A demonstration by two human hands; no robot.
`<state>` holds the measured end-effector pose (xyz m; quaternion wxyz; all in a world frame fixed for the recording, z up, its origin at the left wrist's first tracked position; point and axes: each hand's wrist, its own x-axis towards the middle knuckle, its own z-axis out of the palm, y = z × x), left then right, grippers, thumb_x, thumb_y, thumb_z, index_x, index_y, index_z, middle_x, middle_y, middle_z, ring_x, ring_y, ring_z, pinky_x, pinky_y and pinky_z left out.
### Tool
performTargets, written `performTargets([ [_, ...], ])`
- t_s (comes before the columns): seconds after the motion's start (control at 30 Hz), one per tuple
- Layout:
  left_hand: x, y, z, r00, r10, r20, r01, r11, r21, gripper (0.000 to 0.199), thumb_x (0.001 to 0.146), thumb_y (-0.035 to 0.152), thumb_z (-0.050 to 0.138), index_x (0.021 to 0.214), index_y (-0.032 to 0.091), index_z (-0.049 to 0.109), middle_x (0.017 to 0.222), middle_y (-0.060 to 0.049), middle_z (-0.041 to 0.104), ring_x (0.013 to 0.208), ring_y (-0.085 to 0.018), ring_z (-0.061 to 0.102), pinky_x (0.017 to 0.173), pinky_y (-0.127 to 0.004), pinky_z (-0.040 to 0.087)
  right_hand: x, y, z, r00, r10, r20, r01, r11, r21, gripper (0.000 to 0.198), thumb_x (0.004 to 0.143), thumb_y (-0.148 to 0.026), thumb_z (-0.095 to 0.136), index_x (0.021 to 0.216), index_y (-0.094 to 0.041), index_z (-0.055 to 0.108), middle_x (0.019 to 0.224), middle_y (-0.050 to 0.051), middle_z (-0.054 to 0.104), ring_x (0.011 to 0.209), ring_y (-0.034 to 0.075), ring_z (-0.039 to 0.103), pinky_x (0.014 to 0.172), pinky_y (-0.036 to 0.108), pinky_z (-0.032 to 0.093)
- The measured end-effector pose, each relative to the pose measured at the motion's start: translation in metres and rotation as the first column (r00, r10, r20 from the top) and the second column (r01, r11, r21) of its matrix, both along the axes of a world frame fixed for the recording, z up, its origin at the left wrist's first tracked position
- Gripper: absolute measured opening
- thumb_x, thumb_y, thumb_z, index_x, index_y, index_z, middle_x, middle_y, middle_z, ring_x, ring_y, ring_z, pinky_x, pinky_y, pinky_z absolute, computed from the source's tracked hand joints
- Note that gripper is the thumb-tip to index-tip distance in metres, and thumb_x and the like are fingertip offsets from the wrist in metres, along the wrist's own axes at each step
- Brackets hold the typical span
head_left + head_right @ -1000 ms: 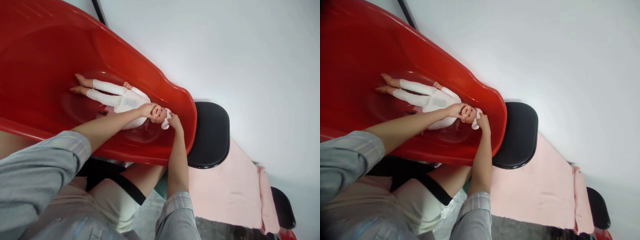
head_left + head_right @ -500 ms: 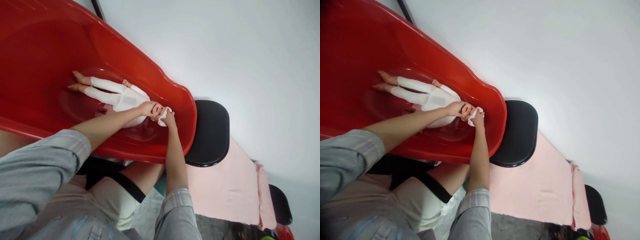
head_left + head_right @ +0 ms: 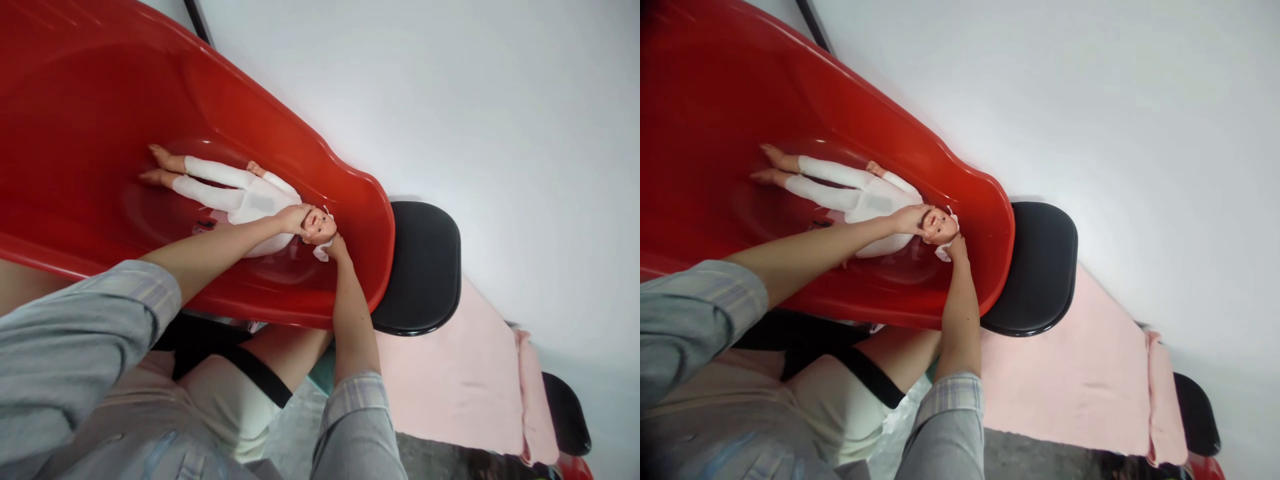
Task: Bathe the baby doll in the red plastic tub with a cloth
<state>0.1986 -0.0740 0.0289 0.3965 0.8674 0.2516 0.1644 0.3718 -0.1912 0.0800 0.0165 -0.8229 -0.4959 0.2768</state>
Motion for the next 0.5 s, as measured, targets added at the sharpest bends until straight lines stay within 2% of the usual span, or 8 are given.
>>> performTargets([
  [0.13, 0.000, 0.001, -0.002, 1.000, -0.008, -0.003, 0.008, 1.000, 0.009, 0.072, 0.069, 0.057, 0.079, 0.126, 0.016, 0.062, 0.118, -0.013, 0.071, 0.107, -0.033, 0.070, 0.086, -0.034, 0.051, -0.001, -0.001, -0.002, 0.996, -0.070, -0.056, 0.062, 0.990, -0.128, 0.080, 0.076, -0.013, 0.084, 0.152, -0.020, 0.060, 0.138, 0.013, 0.071, 0.117, 0.024, 0.069, 0.100, 0.031, 0.056],
  [0.27, 0.004, 0.004, -0.009, 1.000, -0.002, 0.013, 0.002, 1.000, -0.029, 0.075, 0.066, 0.058, 0.081, 0.127, 0.018, 0.062, 0.120, -0.011, 0.072, 0.109, -0.033, 0.070, 0.086, -0.033, 0.052, 0.003, -0.001, 0.018, 0.985, -0.154, -0.073, 0.122, 0.938, -0.326, 0.054, 0.082, -0.007, 0.076, 0.136, -0.007, 0.072, 0.122, 0.018, 0.077, 0.101, 0.028, 0.075, 0.083, 0.033, 0.061],
  [0.33, 0.005, 0.006, -0.013, 1.000, 0.014, 0.019, -0.013, 0.999, -0.050, 0.077, 0.065, 0.056, 0.083, 0.129, 0.020, 0.061, 0.121, -0.011, 0.072, 0.111, -0.034, 0.071, 0.087, -0.033, 0.053, 0.006, -0.001, 0.033, 0.986, -0.136, -0.094, 0.100, 0.945, -0.313, 0.043, 0.085, -0.009, 0.074, 0.127, -0.004, 0.076, 0.117, 0.017, 0.078, 0.100, 0.028, 0.076, 0.081, 0.030, 0.061],
  [0.4, 0.006, 0.006, -0.015, 0.999, 0.024, 0.024, -0.023, 0.998, -0.058, 0.079, 0.063, 0.054, 0.084, 0.130, 0.021, 0.061, 0.123, -0.011, 0.072, 0.113, -0.034, 0.070, 0.088, -0.033, 0.053, 0.007, -0.002, 0.047, 0.986, -0.100, -0.136, 0.065, 0.968, -0.244, 0.036, 0.087, -0.010, 0.072, 0.122, -0.005, 0.078, 0.114, 0.015, 0.079, 0.101, 0.025, 0.076, 0.082, 0.027, 0.059],
  [0.5, 0.005, 0.006, -0.012, 0.999, 0.015, 0.035, -0.013, 0.998, -0.057, 0.079, 0.063, 0.056, 0.084, 0.130, 0.020, 0.062, 0.122, -0.010, 0.073, 0.110, -0.032, 0.071, 0.087, -0.032, 0.053, 0.006, -0.003, 0.054, 0.987, -0.034, -0.158, 0.009, 0.987, -0.161, 0.030, 0.087, -0.010, 0.073, 0.116, -0.010, 0.080, 0.106, 0.009, 0.080, 0.099, 0.022, 0.076, 0.085, 0.025, 0.058],
])
